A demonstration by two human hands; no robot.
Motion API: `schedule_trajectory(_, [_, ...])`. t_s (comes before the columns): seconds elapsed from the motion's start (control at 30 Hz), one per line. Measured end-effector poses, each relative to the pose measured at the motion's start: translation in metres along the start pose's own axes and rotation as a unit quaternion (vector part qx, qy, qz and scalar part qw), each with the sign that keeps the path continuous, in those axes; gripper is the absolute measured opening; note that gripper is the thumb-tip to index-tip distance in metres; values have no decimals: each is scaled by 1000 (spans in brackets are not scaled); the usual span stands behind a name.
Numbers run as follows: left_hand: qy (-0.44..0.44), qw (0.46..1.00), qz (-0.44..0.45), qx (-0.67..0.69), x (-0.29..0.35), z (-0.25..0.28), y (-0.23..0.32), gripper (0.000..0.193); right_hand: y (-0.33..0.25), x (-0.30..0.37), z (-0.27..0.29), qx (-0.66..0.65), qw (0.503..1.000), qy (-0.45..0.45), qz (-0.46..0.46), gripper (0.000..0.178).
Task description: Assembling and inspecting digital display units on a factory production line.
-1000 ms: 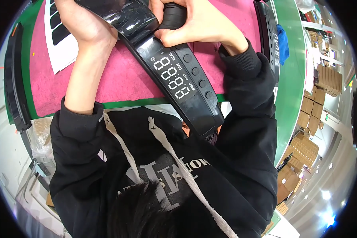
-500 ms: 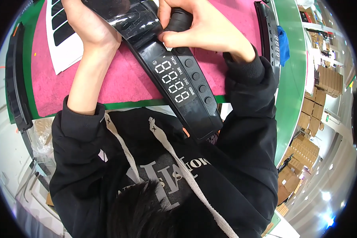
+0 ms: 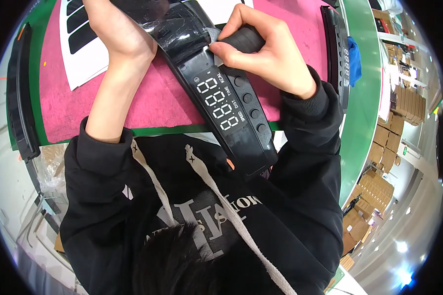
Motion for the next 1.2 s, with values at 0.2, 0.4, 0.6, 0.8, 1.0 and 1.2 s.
schedule_trajectory(0.2, [-61,962,150,220,3,-7,-13,45,22,6,-10,-191,963,-50,-182,23])
schedule_trajectory(0.4, [-13,999,14,38,-3,3,-2,44,-4,-1,15,-81,986,-2,-146,14])
schedule_trajectory(0.6, [-15,999,27,35,-2,0,-4,44,-55,4,39,331,904,229,144,18])
schedule_trajectory(0.8, [-20,999,17,21,-1,-2,-1,44,-51,34,14,172,976,61,117,23])
schedule_trajectory(1.0, [-19,1000,4,-4,1,-4,1,44,-46,38,4,161,980,37,115,33])
schedule_trajectory(1.2, [-17,1000,10,-13,0,-2,1,43,-52,40,-3,166,976,39,133,35])
Point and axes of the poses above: each hand's wrist, its own x-axis away from the middle knuckle, its own z-axis out of the back of the hand, y = z × x, the point moved 7 cm from there along -x, towards the middle knuckle, and after that the axes turned 12 degrees about y, right-handed, at the moved point
